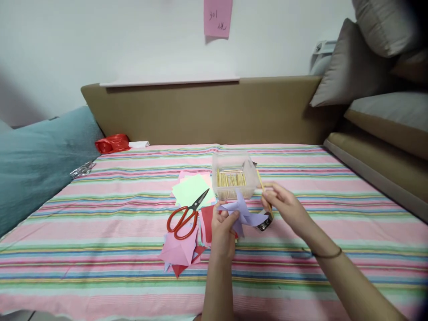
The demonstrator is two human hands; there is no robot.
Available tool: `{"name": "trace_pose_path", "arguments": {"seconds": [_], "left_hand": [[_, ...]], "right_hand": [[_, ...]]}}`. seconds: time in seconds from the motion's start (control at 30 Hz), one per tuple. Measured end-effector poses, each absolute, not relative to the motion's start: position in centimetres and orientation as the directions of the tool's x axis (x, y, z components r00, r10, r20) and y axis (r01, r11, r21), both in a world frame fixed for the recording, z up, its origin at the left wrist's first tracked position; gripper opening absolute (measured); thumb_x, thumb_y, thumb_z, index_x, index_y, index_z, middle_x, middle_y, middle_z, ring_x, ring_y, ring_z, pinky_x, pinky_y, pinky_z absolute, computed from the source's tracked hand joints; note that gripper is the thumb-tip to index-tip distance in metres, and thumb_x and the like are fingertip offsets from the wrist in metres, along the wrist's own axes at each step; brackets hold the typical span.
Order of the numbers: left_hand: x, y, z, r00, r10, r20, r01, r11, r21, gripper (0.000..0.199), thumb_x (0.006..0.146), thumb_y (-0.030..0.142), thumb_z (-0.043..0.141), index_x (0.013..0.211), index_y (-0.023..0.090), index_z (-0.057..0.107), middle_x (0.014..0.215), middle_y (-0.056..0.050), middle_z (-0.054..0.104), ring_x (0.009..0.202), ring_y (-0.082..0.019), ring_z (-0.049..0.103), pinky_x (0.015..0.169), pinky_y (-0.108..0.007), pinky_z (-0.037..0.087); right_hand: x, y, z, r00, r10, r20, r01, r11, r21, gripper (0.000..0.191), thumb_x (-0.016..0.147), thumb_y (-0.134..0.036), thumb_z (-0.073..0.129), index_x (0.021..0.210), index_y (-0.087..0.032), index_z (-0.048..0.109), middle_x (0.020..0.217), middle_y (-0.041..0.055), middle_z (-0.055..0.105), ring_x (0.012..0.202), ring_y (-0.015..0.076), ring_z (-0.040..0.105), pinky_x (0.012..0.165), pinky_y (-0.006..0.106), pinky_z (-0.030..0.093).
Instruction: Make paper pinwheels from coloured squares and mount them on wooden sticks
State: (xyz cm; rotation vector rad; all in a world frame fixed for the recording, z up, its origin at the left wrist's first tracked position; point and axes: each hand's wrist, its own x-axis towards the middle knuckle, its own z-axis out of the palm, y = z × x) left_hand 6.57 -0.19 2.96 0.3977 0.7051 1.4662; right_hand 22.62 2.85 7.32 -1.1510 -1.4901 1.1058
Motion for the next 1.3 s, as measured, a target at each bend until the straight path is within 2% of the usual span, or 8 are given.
{"name": "trace_pose_path", "arguments": {"seconds": [0.1, 0.33, 0.5, 0.67, 0.83, 0.97, 1.2, 1.3], "left_hand": [[7.3, -0.4, 3.1, 0.027, 0.983, -0.182, -0.76, 0.139, 0.635, 0.051, 0.061, 0.015, 0.081, 0.1, 0.021, 0.049, 0.077, 0.005, 0.064, 0.072, -0.009, 0.063, 0.069, -0.019, 0.048], [9.7, -0.4, 2.1, 0.095, 0.976, -0.198, -0.726, 0.204, 0.657, 0.053, 0.06, 0.014, 0.082, 0.099, 0.023, 0.047, 0.08, 0.004, 0.065, 0.066, -0.01, 0.063, 0.058, -0.02, 0.049], [11.1, 0.0, 1.6, 0.119, 0.975, -0.188, -0.71, 0.216, 0.67, 0.052, 0.061, 0.015, 0.081, 0.099, 0.022, 0.047, 0.085, 0.002, 0.066, 0.074, -0.014, 0.066, 0.058, -0.021, 0.051], [11.8, -0.2, 1.2, 0.155, 0.97, -0.186, -0.721, 0.24, 0.65, 0.048, 0.064, 0.013, 0.079, 0.1, 0.022, 0.048, 0.083, 0.002, 0.064, 0.074, -0.012, 0.065, 0.063, -0.02, 0.049], [12.0, -0.5, 1.7, 0.158, 0.978, -0.14, -0.722, 0.211, 0.659, 0.047, 0.066, 0.016, 0.078, 0.104, 0.022, 0.051, 0.081, 0.001, 0.064, 0.075, -0.012, 0.063, 0.07, -0.023, 0.048], [12.0, -0.5, 2.1, 0.157, 0.981, -0.113, -0.727, 0.193, 0.659, 0.052, 0.063, 0.016, 0.081, 0.106, 0.024, 0.053, 0.078, 0.003, 0.062, 0.07, -0.011, 0.061, 0.069, -0.023, 0.046], [12.4, -0.6, 2.1, 0.117, 0.977, -0.179, -0.849, 0.192, 0.493, 0.051, 0.057, 0.017, 0.085, 0.099, 0.025, 0.057, 0.077, 0.009, 0.058, 0.064, -0.005, 0.057, 0.082, -0.024, 0.046], [12.7, -0.5, 2.3, 0.142, 0.975, -0.174, -0.846, 0.211, 0.49, 0.056, 0.057, 0.015, 0.084, 0.104, 0.027, 0.057, 0.075, 0.009, 0.057, 0.065, -0.006, 0.057, 0.075, -0.023, 0.046]], "right_hand": [[23.9, -0.7, 3.4, -0.088, 0.994, 0.061, 0.07, 0.068, -0.995, 0.031, 0.087, -0.045, 0.054, 0.103, -0.019, 0.058, 0.061, -0.0014, 0.055, 0.052, 0.0126, 0.048, 0.045, 0.024, 0.036], [25.3, -1.9, 0.5, -0.077, 0.997, -0.025, -0.134, -0.035, -0.99, 0.03, 0.082, -0.041, 0.064, 0.107, -0.026, 0.065, 0.099, 0.0046, 0.066, 0.082, 0.0171, 0.061, 0.069, 0.029, 0.048], [26.3, -2.2, 1.1, 0.016, 0.989, -0.148, -0.102, -0.145, -0.984, 0.028, 0.081, -0.043, 0.064, 0.098, -0.02, 0.065, 0.085, 0.0034, 0.066, 0.07, 0.0137, 0.056, 0.059, 0.024, 0.042], [26.9, -2.7, 1.5, -0.108, 0.986, -0.13, -0.156, -0.146, -0.977, 0.023, 0.083, -0.042, 0.062, 0.09, -0.022, 0.054, 0.07, -0.0033, 0.057, 0.054, 0.0085, 0.041, 0.048, 0.021, 0.03], [26.7, -2.9, 1.7, -0.098, 0.995, -0.014, -0.123, -0.026, -0.992, 0.019, 0.086, -0.04, 0.06, 0.086, -0.021, 0.059, 0.066, -0.0032, 0.049, 0.057, 0.01, 0.041, 0.053, 0.023, 0.035], [26.6, -3.0, 1.8, -0.117, 0.993, -0.007, -0.11, -0.02, -0.994, 0.016, 0.089, -0.036, 0.056, 0.088, -0.022, 0.062, 0.074, -0.0004, 0.055, 0.063, 0.0118, 0.048, 0.058, 0.025, 0.038], [26.7, -3.1, 2.2, -0.164, 0.986, -0.036, -0.13, -0.058, -0.99, 0.02, 0.094, -0.037, 0.05, 0.09, -0.022, 0.062, 0.07, -0.0024, 0.054, 0.053, 0.0077, 0.038, 0.049, 0.023, 0.03], [26.6, -3.2, 2.6, -0.148, 0.988, -0.035, -0.115, -0.052, -0.992, 0.02, 0.093, -0.037, 0.052, 0.086, -0.021, 0.062, 0.068, -0.0025, 0.054, 0.054, 0.0077, 0.04, 0.049, 0.022, 0.032]]}}
